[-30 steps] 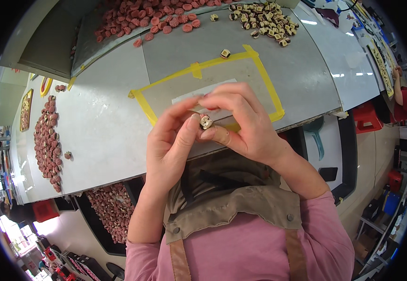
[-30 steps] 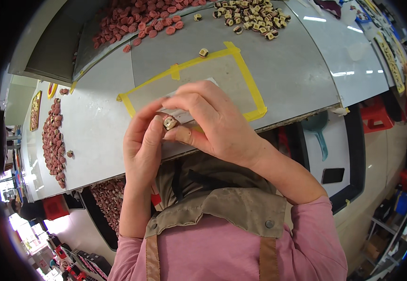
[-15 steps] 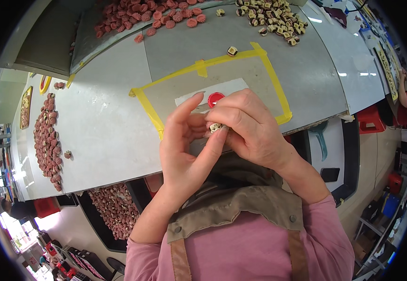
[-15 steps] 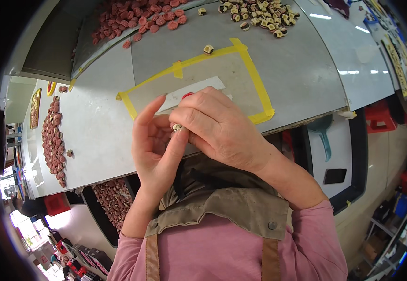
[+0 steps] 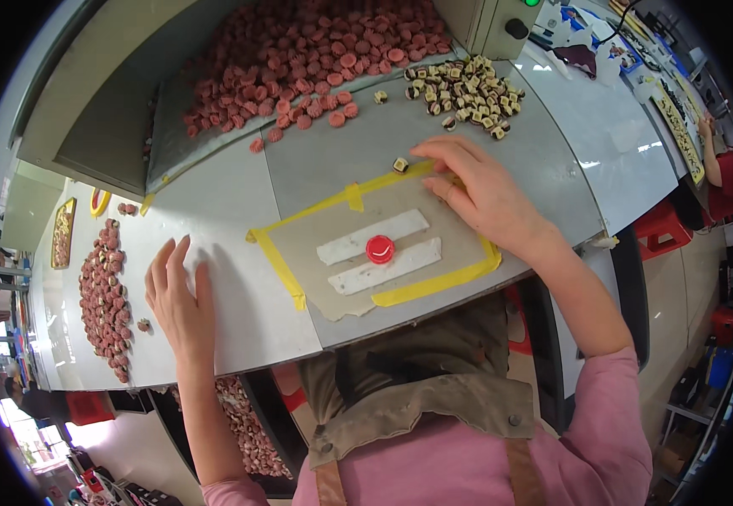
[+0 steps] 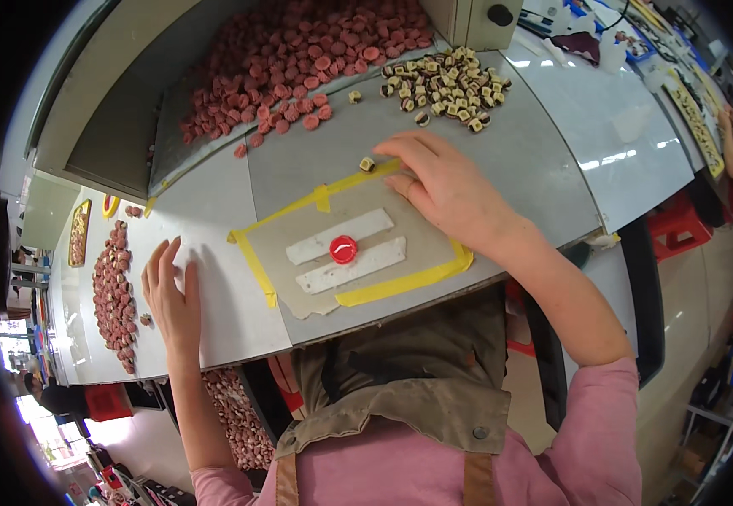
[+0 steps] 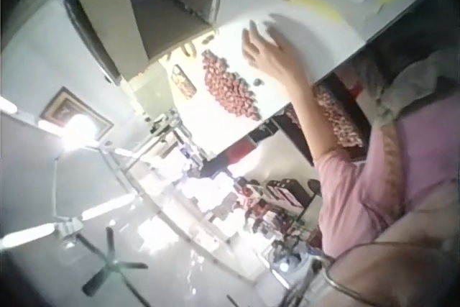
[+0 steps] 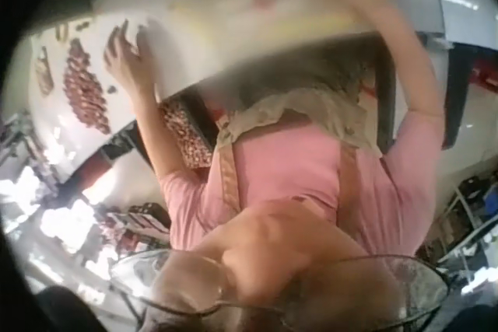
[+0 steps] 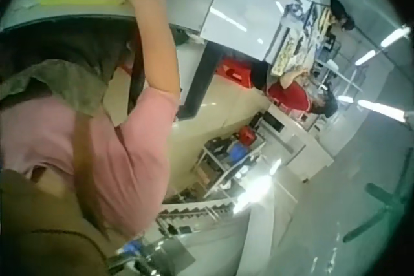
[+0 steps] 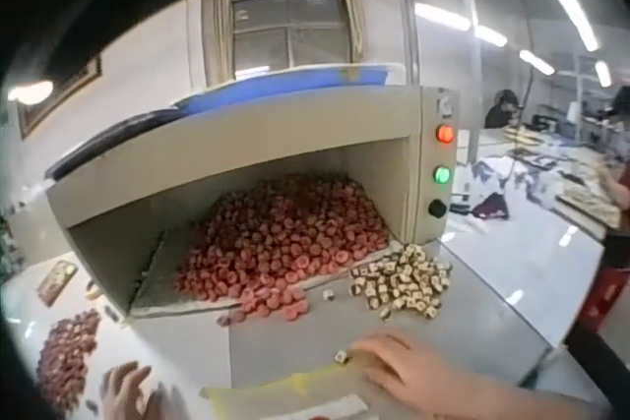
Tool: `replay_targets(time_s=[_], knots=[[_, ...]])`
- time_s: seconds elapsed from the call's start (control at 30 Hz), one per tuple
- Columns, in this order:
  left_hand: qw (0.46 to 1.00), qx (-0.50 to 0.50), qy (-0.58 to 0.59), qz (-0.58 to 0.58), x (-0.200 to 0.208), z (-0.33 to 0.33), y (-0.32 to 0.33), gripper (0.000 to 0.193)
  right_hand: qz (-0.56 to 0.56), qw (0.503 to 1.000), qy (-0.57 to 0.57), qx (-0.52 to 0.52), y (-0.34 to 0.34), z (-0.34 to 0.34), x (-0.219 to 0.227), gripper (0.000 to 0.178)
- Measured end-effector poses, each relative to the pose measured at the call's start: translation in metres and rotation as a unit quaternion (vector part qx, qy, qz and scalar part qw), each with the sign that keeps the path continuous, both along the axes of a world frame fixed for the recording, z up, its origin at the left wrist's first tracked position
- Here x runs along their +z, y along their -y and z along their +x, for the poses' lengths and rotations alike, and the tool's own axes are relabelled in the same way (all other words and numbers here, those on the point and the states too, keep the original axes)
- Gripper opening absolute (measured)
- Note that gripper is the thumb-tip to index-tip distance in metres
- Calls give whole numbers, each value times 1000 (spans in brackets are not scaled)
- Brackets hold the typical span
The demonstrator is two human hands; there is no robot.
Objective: The person assembles miniature figurine pieces by picking up head and hair components, dipping the heads into glue, pressing the parts together by hand, and refilling the glue dispenser from a squeeze bottle.
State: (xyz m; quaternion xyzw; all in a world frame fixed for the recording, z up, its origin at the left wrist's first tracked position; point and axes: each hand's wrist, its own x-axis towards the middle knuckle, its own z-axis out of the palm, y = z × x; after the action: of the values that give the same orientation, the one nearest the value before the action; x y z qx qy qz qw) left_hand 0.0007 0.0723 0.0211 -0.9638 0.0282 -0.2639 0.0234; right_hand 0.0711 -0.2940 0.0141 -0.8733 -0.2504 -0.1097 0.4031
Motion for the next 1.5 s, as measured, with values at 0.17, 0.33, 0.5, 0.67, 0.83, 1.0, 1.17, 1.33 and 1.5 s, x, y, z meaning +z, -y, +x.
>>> replay_targets(time_s=[0.17,0.33,0.5,0.67,0.83,1.0,1.17,1.33,1.5], knots=[[960,-209,-77,-171,20,67,62,33,-111,980,127,102,-9,27,-5,29],[931,-234,-75,-271,-6,142,128,24,-89,996,-22,17,-6,1,23,17],[921,-296,-36,-252,-26,144,124,14,-140,987,-38,74,5,-16,21,16],[786,-199,-244,-532,1,84,100,22,-91,991,-47,81,6,-25,12,21],[456,-129,-307,-825,1,19,81,30,-88,994,-62,31,7,-29,11,16],[267,-145,-283,-910,-8,-13,80,29,-153,987,-26,39,-8,-30,17,14],[330,-145,-245,-900,-19,-25,87,30,-76,992,-55,79,-45,-39,24,14],[360,-181,-241,-883,-16,-33,89,34,-135,980,14,146,-69,-38,12,14],[308,-210,-238,-897,-28,-33,82,34,-170,975,12,146,-71,-43,20,14]])
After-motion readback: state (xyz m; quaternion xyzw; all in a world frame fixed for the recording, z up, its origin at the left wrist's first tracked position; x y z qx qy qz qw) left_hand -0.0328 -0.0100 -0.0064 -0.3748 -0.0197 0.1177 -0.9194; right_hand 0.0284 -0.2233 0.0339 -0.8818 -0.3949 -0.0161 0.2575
